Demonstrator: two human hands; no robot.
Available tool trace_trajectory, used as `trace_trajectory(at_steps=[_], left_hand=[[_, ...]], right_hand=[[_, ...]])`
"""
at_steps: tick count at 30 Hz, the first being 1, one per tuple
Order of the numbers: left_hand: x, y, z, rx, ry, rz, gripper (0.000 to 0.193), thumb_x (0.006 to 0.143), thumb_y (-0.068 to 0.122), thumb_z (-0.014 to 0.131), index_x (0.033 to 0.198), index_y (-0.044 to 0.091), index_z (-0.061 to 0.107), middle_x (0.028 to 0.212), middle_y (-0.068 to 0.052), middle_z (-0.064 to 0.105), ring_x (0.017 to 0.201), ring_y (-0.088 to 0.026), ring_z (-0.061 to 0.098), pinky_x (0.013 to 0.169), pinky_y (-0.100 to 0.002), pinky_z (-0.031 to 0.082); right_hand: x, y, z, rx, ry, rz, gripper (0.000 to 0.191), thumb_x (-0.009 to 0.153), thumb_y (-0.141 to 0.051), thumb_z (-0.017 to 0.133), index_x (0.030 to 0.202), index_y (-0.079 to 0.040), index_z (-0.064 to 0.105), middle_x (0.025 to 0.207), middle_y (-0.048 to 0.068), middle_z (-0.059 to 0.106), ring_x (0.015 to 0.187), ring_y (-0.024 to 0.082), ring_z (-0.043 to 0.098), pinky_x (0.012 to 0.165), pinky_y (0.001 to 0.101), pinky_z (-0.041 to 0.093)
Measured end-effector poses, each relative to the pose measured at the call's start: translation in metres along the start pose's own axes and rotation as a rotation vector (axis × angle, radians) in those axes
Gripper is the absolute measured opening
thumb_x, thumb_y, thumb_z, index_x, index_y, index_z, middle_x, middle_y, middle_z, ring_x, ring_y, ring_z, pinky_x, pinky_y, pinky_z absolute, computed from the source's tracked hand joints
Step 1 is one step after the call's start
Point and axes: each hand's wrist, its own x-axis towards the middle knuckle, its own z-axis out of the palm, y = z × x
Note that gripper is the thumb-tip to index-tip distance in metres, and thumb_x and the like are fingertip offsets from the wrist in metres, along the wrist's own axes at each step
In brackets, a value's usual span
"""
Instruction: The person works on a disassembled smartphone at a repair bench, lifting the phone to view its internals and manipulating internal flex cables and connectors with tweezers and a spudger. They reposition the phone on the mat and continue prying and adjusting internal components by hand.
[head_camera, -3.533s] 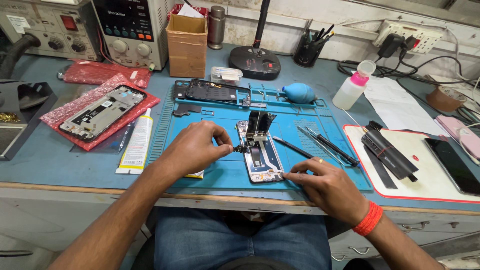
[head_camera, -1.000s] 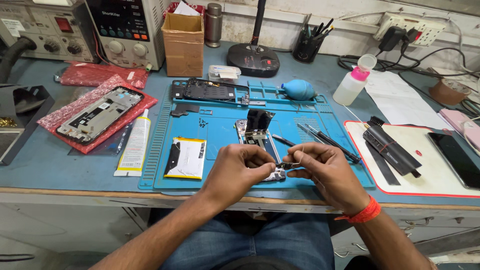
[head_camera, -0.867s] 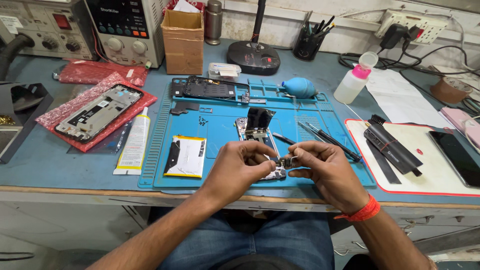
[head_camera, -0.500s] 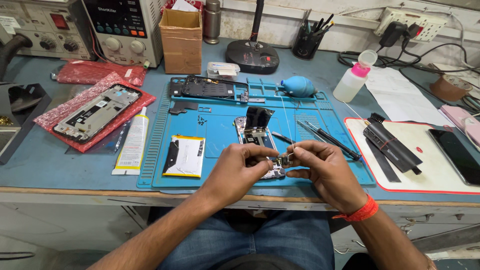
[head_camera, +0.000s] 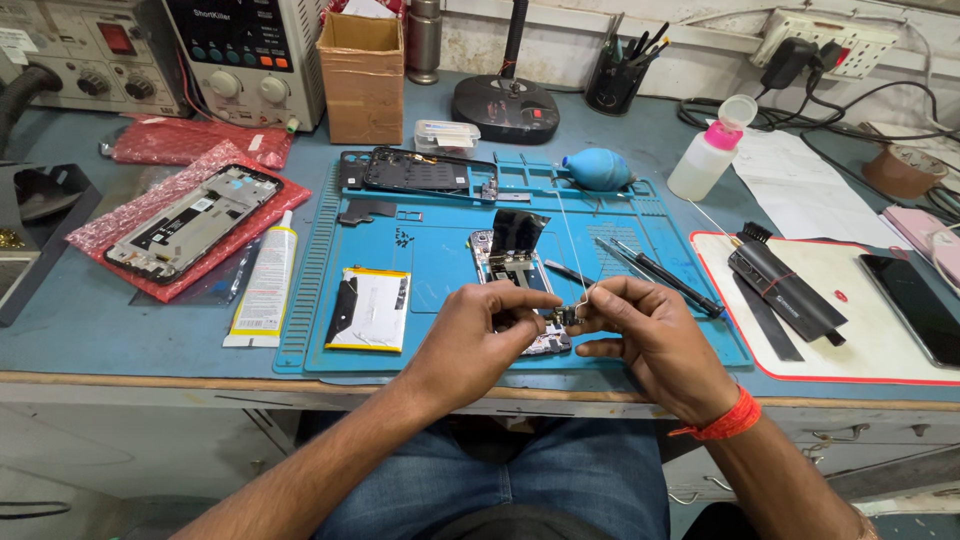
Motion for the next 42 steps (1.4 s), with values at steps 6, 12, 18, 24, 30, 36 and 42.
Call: trace_trajectory(at_steps=[6,12,18,24,30,36,42], left_hand=[[0.0,0.0,0.0,-0.019,0.011,-0.026,0.029,0.09,0.013,0.064,0.115,0.005,0.077,0.086,-0.008,0.079,0.075,-0.01,0.071,0.068,-0.026,0.058],[0.001,-0.001,0.001,-0.011,0.005,-0.019,0.03,0.09,0.012,0.064,0.115,0.004,0.076,0.084,-0.006,0.078,0.073,-0.008,0.07,0.066,-0.025,0.057],[0.0,0.0,0.001,-0.003,0.018,-0.038,0.03,0.09,0.013,0.064,0.115,0.004,0.077,0.079,-0.006,0.077,0.067,-0.008,0.066,0.06,-0.025,0.054],[0.0,0.0,0.002,-0.015,0.019,-0.054,0.03,0.09,0.012,0.064,0.116,0.004,0.077,0.08,-0.006,0.077,0.068,-0.007,0.067,0.06,-0.025,0.054],[0.0,-0.001,0.003,-0.028,0.022,-0.058,0.03,0.089,0.011,0.064,0.116,0.004,0.075,0.08,-0.006,0.077,0.068,-0.007,0.068,0.06,-0.025,0.055],[-0.001,-0.001,0.003,0.029,0.014,-0.06,0.031,0.088,0.011,0.064,0.116,0.005,0.077,0.076,-0.007,0.076,0.066,-0.01,0.067,0.059,-0.028,0.054],[-0.003,-0.003,0.006,0.079,0.05,0.018,0.031,0.086,0.009,0.063,0.112,0.004,0.078,0.077,-0.007,0.077,0.07,-0.012,0.073,0.066,-0.03,0.058]], right_hand=[[0.0,0.001,0.0,-0.03,0.001,0.013,0.021,0.1,-0.02,0.061,0.103,0.0,0.067,0.095,0.009,0.071,0.089,0.021,0.075,0.073,0.0361,0.064],[0.0,0.001,0.0,-0.072,0.031,-0.001,0.022,0.1,-0.02,0.062,0.102,0.001,0.068,0.094,0.009,0.071,0.086,0.02,0.074,0.072,0.0364,0.064],[-0.004,-0.006,0.005,-0.156,0.044,-0.033,0.023,0.099,-0.021,0.062,0.102,0.001,0.068,0.095,0.01,0.072,0.086,0.021,0.074,0.073,0.0371,0.064],[-0.006,-0.012,0.01,-0.181,0.033,-0.054,0.022,0.097,-0.02,0.063,0.101,0.002,0.068,0.095,0.01,0.073,0.086,0.021,0.076,0.072,0.0369,0.065],[-0.006,-0.012,0.01,-0.25,0.044,-0.051,0.017,0.09,-0.01,0.072,0.101,0.003,0.069,0.09,0.01,0.073,0.081,0.019,0.074,0.069,0.0334,0.063],[-0.003,-0.008,0.008,-0.217,0.02,-0.067,0.016,0.089,-0.008,0.073,0.1,0.003,0.069,0.09,0.009,0.073,0.081,0.017,0.073,0.069,0.0322,0.063],[-0.001,-0.006,0.007,-0.21,0.024,-0.084,0.025,0.087,-0.004,0.074,0.109,0.002,0.064,0.09,0.011,0.075,0.077,0.018,0.073,0.068,0.0305,0.061]])
